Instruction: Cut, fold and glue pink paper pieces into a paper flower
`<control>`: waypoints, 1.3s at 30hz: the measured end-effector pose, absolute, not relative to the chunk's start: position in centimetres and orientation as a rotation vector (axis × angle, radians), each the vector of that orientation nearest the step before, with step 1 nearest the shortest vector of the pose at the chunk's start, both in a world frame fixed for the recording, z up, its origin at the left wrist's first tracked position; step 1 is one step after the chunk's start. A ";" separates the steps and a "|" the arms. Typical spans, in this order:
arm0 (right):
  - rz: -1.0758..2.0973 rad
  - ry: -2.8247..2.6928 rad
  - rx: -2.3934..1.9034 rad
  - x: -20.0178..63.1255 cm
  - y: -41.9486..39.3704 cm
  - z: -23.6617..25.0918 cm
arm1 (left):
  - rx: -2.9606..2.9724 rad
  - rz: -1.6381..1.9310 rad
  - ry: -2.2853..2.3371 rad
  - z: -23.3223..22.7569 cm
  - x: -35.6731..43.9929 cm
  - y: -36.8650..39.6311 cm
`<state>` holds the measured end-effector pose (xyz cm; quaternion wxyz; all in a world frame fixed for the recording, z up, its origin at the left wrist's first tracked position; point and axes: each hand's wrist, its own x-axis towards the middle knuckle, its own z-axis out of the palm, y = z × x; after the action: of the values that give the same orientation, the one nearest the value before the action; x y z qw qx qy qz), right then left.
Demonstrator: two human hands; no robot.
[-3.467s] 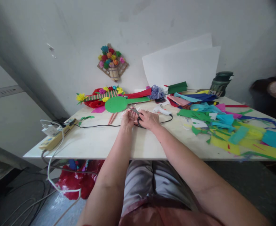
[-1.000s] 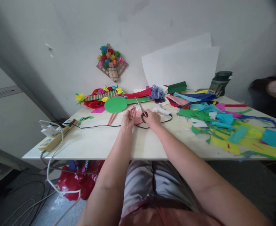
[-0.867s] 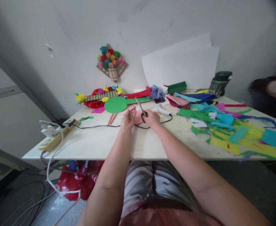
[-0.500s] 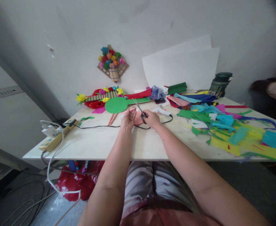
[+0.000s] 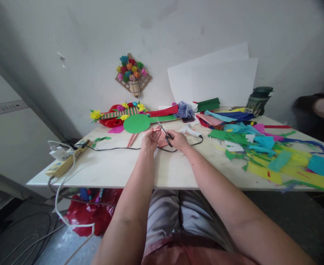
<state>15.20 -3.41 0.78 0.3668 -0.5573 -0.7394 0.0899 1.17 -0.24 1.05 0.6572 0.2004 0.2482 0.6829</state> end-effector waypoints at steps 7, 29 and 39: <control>0.206 -1.920 -1.449 15.4 -3.4 0.9 | 0.474 1.544 0.554 1.2 1.1 -0.6; -0.007 -2.116 -1.460 15.6 -3.7 0.8 | 0.446 1.495 0.585 0.8 0.4 -0.3; 0.004 -2.082 -1.435 15.5 -3.8 0.6 | 0.400 1.480 0.554 0.9 0.5 -0.2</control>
<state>15.45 -3.76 0.64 0.3014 -0.5412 -0.7850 0.0016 0.49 -0.21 0.86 0.6860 0.1788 0.2472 0.6606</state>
